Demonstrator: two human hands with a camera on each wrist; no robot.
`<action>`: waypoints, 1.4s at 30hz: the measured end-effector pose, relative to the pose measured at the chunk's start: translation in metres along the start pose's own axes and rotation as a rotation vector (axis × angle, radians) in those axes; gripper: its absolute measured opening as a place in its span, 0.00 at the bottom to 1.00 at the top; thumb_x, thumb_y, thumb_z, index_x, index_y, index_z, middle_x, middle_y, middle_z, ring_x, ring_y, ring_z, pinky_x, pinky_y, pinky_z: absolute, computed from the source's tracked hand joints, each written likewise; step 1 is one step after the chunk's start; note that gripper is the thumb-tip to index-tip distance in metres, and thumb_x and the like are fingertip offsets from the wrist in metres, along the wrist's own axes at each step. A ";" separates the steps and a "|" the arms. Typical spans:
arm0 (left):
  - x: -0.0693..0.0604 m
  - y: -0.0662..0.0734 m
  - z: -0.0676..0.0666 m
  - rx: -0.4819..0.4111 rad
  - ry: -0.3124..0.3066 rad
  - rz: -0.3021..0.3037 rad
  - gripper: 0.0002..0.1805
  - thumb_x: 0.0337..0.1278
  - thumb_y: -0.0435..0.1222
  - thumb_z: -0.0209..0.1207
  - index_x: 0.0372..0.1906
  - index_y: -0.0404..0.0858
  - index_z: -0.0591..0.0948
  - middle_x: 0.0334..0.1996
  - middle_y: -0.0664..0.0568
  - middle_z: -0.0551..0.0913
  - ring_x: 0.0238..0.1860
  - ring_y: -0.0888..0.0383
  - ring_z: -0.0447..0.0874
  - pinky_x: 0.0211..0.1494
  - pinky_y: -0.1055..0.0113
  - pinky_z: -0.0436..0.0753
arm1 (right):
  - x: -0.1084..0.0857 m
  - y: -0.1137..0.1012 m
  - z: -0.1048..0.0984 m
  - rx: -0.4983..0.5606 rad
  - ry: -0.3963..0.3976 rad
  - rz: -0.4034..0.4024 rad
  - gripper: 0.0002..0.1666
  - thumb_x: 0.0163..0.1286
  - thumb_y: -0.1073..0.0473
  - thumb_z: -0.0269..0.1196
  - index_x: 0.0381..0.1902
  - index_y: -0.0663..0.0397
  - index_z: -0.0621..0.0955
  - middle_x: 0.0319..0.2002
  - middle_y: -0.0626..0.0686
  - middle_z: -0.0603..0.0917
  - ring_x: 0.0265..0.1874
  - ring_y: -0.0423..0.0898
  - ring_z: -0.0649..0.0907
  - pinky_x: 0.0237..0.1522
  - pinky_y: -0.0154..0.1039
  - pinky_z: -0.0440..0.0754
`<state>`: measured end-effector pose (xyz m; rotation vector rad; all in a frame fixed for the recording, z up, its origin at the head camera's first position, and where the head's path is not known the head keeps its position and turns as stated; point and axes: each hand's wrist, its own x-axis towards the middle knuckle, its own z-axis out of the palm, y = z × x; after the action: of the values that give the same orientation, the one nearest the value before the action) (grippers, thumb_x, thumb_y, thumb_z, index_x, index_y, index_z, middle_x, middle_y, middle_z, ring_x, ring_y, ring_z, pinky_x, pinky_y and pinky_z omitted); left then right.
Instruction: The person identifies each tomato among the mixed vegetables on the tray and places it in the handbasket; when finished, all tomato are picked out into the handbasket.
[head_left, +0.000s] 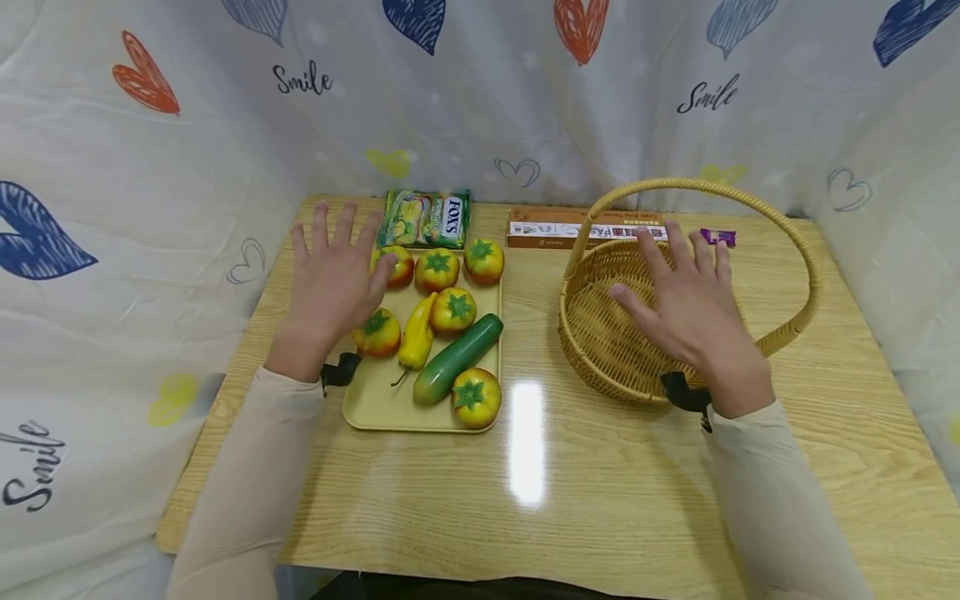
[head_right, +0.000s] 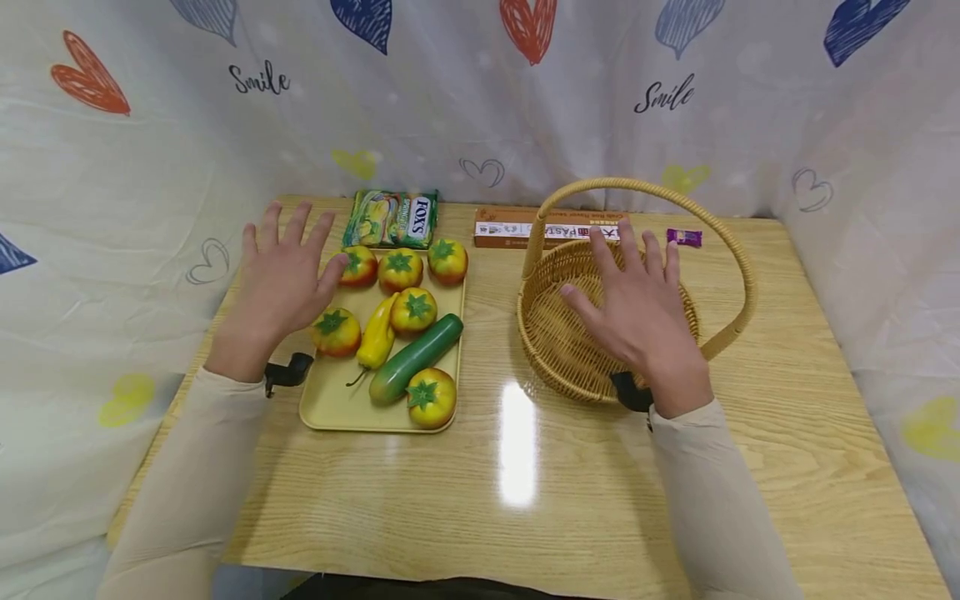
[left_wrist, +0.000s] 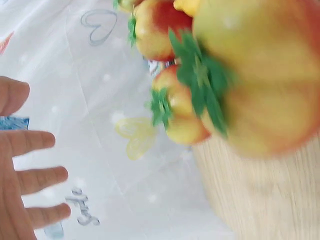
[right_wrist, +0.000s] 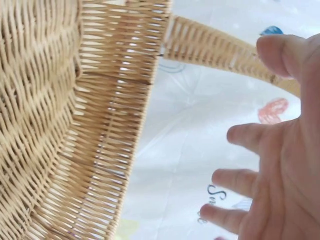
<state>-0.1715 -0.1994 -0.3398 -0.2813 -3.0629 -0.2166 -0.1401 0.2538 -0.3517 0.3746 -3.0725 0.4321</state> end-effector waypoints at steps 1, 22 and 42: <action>-0.001 -0.005 -0.001 -0.026 0.001 0.009 0.38 0.88 0.53 0.43 0.90 0.43 0.55 0.90 0.35 0.49 0.89 0.28 0.36 0.84 0.21 0.40 | -0.002 0.001 -0.003 0.020 0.004 -0.014 0.54 0.84 0.24 0.45 0.92 0.46 0.48 0.91 0.61 0.37 0.87 0.77 0.43 0.84 0.74 0.29; -0.018 -0.101 0.004 -0.387 -0.074 0.053 0.36 0.86 0.40 0.55 0.88 0.34 0.59 0.86 0.31 0.58 0.86 0.28 0.52 0.86 0.29 0.54 | -0.037 -0.018 -0.016 0.322 0.189 -0.270 0.48 0.73 0.49 0.73 0.87 0.37 0.67 0.85 0.51 0.70 0.83 0.61 0.70 0.81 0.67 0.67; 0.042 -0.101 0.070 -0.577 -0.343 -0.019 0.35 0.87 0.40 0.48 0.90 0.46 0.57 0.89 0.36 0.54 0.88 0.29 0.49 0.86 0.28 0.53 | 0.074 -0.135 0.042 0.719 0.166 -0.315 0.40 0.76 0.45 0.70 0.82 0.43 0.75 0.79 0.52 0.78 0.73 0.52 0.81 0.75 0.51 0.79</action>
<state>-0.2343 -0.2804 -0.4192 -0.3408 -3.2539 -1.1719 -0.1789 0.0997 -0.3517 0.7627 -2.5264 1.4465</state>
